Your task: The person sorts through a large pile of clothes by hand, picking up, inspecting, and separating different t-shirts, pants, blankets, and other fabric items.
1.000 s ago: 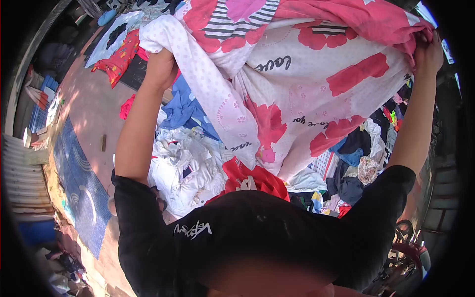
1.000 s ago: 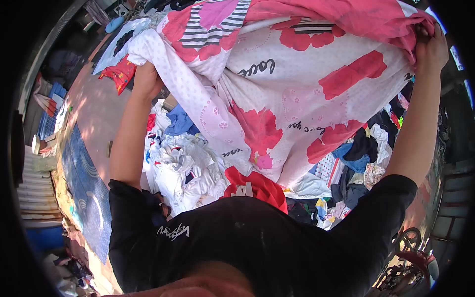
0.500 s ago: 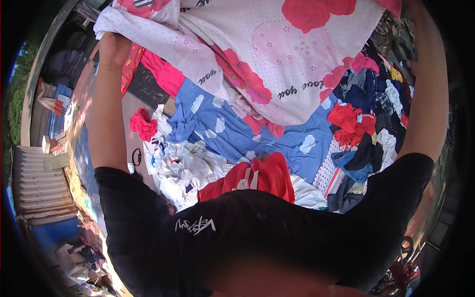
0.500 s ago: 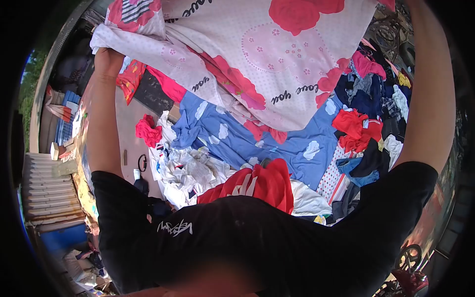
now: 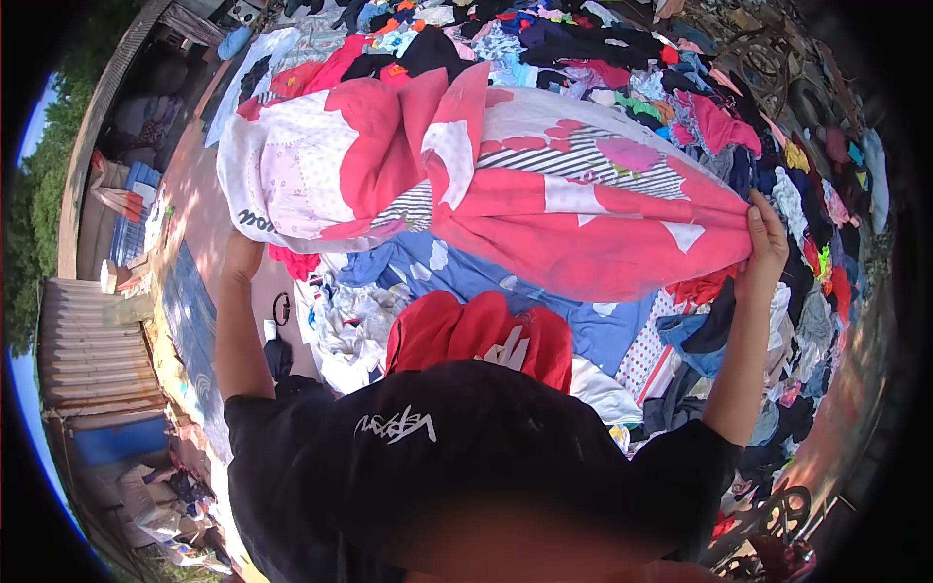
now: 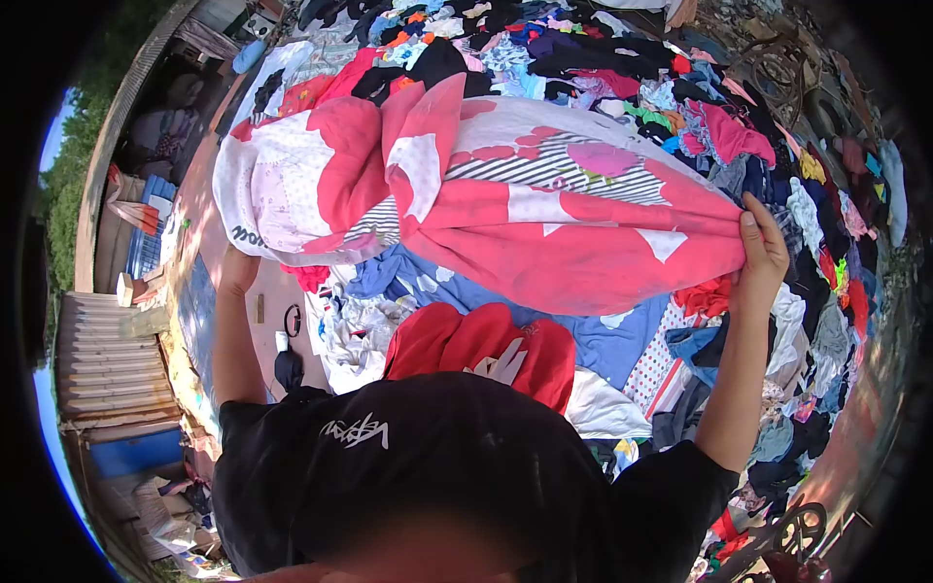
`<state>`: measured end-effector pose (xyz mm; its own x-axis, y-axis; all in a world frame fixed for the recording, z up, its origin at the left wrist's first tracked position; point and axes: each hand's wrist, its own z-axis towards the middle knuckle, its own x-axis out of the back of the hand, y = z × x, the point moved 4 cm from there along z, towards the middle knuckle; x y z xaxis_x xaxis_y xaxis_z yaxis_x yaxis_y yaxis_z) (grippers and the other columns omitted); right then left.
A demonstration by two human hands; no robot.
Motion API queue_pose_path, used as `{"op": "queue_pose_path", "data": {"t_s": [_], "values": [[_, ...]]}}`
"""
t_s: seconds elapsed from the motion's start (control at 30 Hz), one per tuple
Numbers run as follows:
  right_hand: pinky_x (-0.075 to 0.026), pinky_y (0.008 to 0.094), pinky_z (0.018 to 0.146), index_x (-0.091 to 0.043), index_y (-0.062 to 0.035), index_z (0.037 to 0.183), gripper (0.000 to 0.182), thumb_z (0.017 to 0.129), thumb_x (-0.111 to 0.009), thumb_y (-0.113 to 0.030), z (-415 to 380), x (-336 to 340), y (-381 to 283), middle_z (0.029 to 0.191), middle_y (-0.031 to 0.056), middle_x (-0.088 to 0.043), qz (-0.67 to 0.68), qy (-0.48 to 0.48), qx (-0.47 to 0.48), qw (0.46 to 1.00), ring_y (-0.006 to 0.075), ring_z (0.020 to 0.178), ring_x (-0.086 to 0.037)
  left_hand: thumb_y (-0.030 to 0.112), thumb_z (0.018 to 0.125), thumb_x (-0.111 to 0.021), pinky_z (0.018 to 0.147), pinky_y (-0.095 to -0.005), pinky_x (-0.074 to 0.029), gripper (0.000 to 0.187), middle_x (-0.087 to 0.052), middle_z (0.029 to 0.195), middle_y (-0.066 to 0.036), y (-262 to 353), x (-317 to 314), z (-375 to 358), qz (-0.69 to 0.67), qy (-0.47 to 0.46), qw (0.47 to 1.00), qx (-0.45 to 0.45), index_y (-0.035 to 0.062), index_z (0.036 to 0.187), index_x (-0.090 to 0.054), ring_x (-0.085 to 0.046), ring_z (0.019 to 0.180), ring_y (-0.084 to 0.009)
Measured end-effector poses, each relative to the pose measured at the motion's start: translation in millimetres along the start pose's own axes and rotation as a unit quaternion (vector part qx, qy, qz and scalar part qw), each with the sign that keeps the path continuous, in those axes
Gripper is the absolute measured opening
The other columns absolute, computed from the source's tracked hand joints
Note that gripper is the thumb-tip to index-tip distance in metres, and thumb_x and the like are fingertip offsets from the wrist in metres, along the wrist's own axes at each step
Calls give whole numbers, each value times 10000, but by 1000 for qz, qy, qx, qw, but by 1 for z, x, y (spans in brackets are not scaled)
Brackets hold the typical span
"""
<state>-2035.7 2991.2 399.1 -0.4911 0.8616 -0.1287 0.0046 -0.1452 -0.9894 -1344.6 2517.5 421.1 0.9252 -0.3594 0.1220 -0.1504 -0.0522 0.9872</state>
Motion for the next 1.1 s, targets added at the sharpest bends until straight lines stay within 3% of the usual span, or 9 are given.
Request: {"op": "queue_pose_path", "data": {"t_s": [0.03,0.07,0.23,0.3,0.43,0.6,0.83,1.0,1.1], "values": [[-489,200,711,-681,-4,1163,236,966,-641,-126,1,23,51,989,36,-700,-8,22,-17,1000,79,827,-632,148,941,-614,984,-324,-466,457,-636,1251,-92,-45,26,5,325,18,945,28,-36,1346,-510,-602,1143,-169],[-483,239,858,-708,-1,1118,211,939,-679,-110,2,56,101,1015,37,-693,-38,31,-40,998,103,940,-619,98,887,-616,924,-288,-477,398,-690,1131,-69,-86,31,1,231,79,965,94,-47,1256,-579,-638,1051,-162],[-377,254,380,-729,-23,993,167,901,-675,-152,-26,155,216,707,-10,-627,-259,101,-213,937,71,477,-494,49,836,-534,807,-293,-487,423,-704,1003,-80,-252,90,-22,330,177,896,239,74,1227,-692,-641,870,-177],[-345,283,323,-724,-13,970,201,872,-689,-184,-36,178,259,654,12,-610,-304,64,-261,914,100,402,-459,87,884,-531,839,-326,-498,345,-722,1025,-103,-349,138,-14,513,157,829,156,95,1173,-719,-669,913,-211],[-352,298,333,-733,-14,873,209,841,-721,-221,-42,176,320,607,23,-578,-348,-40,-340,873,117,398,-478,174,852,-575,931,-426,-484,423,-688,1174,-140,-399,38,-68,474,236,762,372,99,1263,-641,-652,1073,-302],[-526,447,693,-709,13,862,346,805,-717,-328,-18,92,340,775,207,-691,-573,-241,-162,767,354,748,-687,222,800,-670,982,-414,-488,471,-655,1212,-237,-495,-182,-87,462,-3,849,257,59,1241,-638,-633,1141,-356],[-521,481,762,-701,-12,914,304,845,-684,-307,-26,-52,310,875,205,-695,-497,-433,-133,740,397,843,-674,198,840,-694,1040,-418,-460,571,-537,1360,-196,-365,-517,-67,197,-279,940,-4,26,1354,-514,-552,1236,-354],[-498,480,720,-684,-22,877,271,876,-644,-290,-31,-100,285,835,197,-667,-446,-522,-45,726,391,823,-656,219,750,-746,1078,-467,-401,617,-535,1374,-157,-292,-595,-69,200,-382,890,-148,43,1310,-559,-482,1311,-342],[-480,461,687,-676,-24,882,256,884,-637,-278,-15,-111,249,837,178,-657,-404,-587,-33,700,369,798,-643,212,711,-766,1081,-486,-382,608,-536,1371,-158,-265,-600,-72,251,-397,879,-81,48,1269,-588,-481,1313,-333]]}}
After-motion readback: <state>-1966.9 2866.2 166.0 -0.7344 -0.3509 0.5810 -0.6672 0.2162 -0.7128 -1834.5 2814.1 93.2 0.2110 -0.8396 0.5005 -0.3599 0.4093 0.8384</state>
